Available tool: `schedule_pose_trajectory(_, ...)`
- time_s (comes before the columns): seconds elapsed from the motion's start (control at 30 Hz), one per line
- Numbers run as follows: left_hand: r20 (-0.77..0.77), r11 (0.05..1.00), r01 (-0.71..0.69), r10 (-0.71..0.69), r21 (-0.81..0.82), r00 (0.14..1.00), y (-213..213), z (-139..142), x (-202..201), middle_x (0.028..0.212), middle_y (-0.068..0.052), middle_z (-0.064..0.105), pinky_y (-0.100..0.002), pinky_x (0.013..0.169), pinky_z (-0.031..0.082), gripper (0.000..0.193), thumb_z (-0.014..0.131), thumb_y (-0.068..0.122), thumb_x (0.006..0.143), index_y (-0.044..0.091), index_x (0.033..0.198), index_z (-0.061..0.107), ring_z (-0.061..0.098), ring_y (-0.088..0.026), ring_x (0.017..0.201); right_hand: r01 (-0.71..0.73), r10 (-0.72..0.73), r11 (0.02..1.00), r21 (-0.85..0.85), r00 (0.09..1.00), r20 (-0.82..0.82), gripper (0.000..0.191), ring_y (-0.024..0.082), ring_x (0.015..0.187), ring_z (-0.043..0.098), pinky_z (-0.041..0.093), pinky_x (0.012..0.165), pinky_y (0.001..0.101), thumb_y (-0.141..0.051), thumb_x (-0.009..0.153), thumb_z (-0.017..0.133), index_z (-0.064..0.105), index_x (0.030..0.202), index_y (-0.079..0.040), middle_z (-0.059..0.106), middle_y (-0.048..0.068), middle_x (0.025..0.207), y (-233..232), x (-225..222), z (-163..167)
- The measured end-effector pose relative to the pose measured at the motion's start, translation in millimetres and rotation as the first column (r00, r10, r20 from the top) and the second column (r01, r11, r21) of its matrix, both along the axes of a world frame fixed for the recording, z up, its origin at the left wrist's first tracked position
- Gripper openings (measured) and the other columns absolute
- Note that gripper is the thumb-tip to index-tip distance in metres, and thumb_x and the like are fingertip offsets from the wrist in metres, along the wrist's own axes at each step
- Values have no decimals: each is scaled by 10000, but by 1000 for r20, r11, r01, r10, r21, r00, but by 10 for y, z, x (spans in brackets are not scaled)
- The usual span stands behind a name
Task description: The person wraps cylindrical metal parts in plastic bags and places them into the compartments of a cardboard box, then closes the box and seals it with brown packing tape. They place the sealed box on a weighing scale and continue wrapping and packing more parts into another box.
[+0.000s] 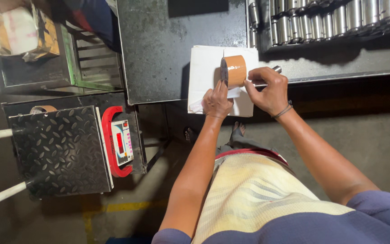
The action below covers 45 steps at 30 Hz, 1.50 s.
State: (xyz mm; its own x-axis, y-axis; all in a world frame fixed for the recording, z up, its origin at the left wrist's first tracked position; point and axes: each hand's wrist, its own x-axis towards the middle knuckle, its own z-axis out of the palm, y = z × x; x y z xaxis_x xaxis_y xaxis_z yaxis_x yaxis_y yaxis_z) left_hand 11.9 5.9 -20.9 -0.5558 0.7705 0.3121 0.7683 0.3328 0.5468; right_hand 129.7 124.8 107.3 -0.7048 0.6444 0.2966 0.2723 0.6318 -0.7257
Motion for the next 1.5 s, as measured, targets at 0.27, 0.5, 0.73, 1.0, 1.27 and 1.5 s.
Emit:
schedule_pose_trajectory(0.27,45,998,21,-23,55,999,-16,40,11,1025,-107,694,-383,582,476,462,698,93,654,11,1106,648,588,-296,601,-117,29,924,364,970,239,90,243,660,646,509,575,363,-55,982,728,644,996,-26,635,102,841,73,-157,-36)
schedule_pose_trajectory(0.5,15,999,15,-15,49,1000,-29,-15,-4,1124,-128,690,-396,677,505,427,661,38,785,11,1210,624,620,-319,713,-148,85,931,333,977,197,117,283,668,635,503,584,394,-26,913,716,635,994,-52,606,101,804,-221,-40,28)
schedule_pose_trajectory(0.73,92,999,18,-15,-27,996,7,15,-8,1014,-124,699,-403,610,514,466,780,228,698,6,1075,618,621,-306,624,-72,27,914,399,993,119,134,228,696,670,502,589,341,-83,973,781,688,1068,-64,664,76,860,-8,-122,67)
schedule_pose_trajectory(1.0,50,997,13,-16,71,999,-13,34,-3,1020,-117,692,-408,625,507,506,768,176,694,2,1146,621,622,-312,647,-161,63,897,411,969,240,97,242,656,638,482,583,363,-43,912,780,687,939,-33,659,73,816,195,-203,103)
schedule_pose_trajectory(1.27,49,997,8,-12,83,999,-17,48,-11,1022,-119,688,-408,618,508,508,754,167,670,11,1134,618,615,-315,638,-144,106,939,312,985,135,124,224,742,694,535,661,335,-65,924,793,746,1036,-39,710,93,884,138,-98,118)
schedule_pose_trajectory(1.5,75,997,3,-9,81,997,-14,84,4,975,-105,672,-416,627,504,414,745,163,730,22,1100,624,614,-327,651,-203,85,851,485,963,255,182,229,637,596,429,576,366,-34,829,751,608,937,-65,607,68,777,183,-200,-19)
